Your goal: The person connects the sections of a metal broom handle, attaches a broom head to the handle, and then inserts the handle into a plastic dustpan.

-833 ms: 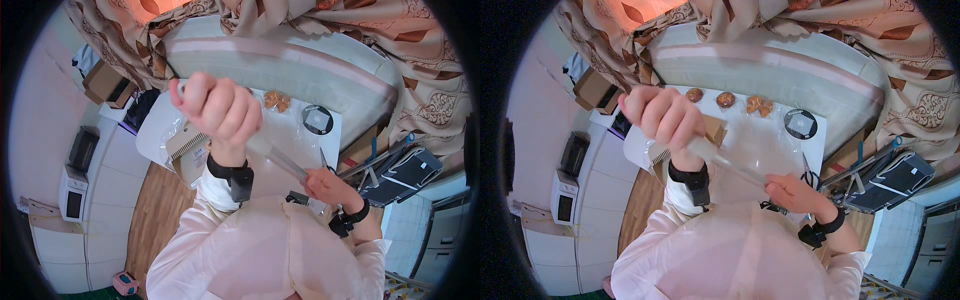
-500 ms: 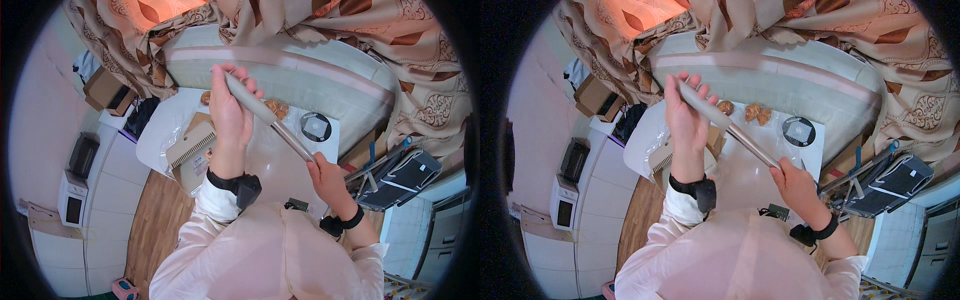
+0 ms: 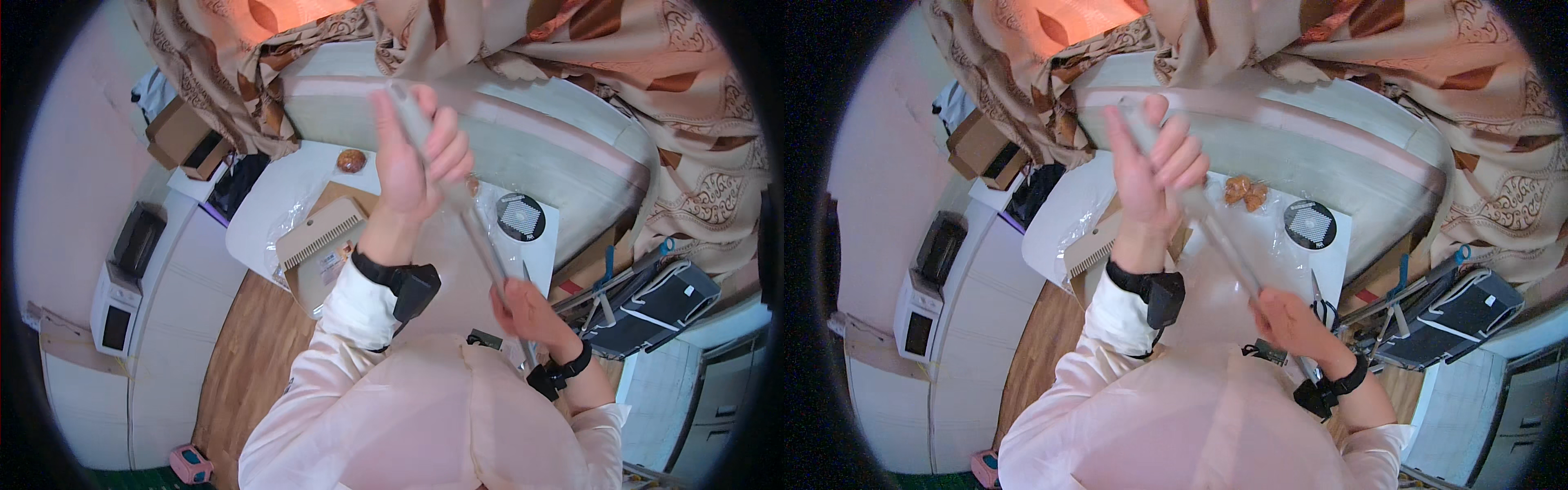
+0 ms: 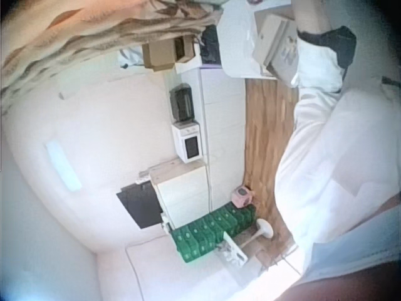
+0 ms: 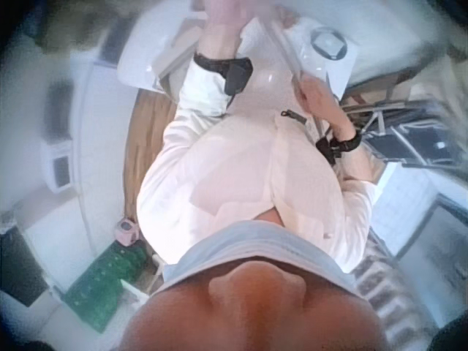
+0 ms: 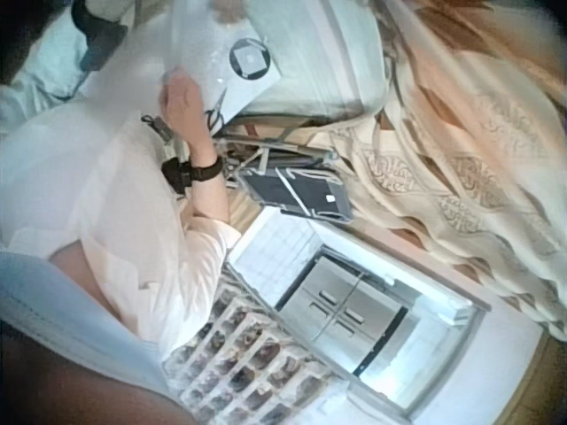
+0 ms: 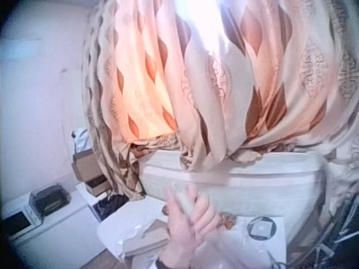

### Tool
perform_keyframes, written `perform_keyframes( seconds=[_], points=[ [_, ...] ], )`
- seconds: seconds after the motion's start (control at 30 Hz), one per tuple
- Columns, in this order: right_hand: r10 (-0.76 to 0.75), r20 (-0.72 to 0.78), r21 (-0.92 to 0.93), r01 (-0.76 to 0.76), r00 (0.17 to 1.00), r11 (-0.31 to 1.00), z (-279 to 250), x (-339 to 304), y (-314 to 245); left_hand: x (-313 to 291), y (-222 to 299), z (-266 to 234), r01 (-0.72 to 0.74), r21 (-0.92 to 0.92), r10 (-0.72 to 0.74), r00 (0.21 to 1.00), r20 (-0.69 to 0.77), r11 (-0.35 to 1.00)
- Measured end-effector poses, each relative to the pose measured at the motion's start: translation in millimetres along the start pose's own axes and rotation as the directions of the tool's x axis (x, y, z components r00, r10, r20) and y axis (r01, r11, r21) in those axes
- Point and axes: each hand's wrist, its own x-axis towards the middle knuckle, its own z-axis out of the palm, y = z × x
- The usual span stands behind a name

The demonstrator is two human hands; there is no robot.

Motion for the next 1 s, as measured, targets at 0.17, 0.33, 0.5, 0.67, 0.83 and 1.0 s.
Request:
perform_keyframes(
  seconds=[0.17,0.33,0.5,0.67,0.83,1.0],
  points=[
    [-0.517,-0.432,-0.815,-0.075,0.739,0.574,-0.2,7.9,-11.4,-2.3,2.8,11.9,-0.101,0.294,0.254,0.798,-0.547,0.950],
    [-0.381,-0.364,-0.683,0.035,0.850,0.730,1.3,1.4,-1.0,-2.0,8.8,1.7,-0.036,0.049,0.049,0.959,-0.281,0.998],
    [-0.083,0.012,-0.209,0.083,0.997,0.974,-2.5,-3.1,-10.6,-9.5,13.8,-15.9,0.146,-0.460,0.098,0.879,0.466,0.876],
    [0.074,0.291,0.218,-0.142,0.954,0.966,1.6,-2.7,-9.1,-8.2,4.1,-22.0,0.238,-0.544,0.074,0.868,0.490,0.804],
    [-0.361,-0.426,-0.693,-0.043,0.829,0.719,-0.6,13.3,-16.6,10.6,-0.4,19.3,-0.029,0.379,0.256,0.784,-0.566,0.925],
    [-0.476,-0.441,-0.809,-0.107,0.761,0.578,7.8,3.6,-19.8,-7.0,6.6,24.6,-0.182,0.188,0.244,0.885,-0.396,0.965]
  ],
)
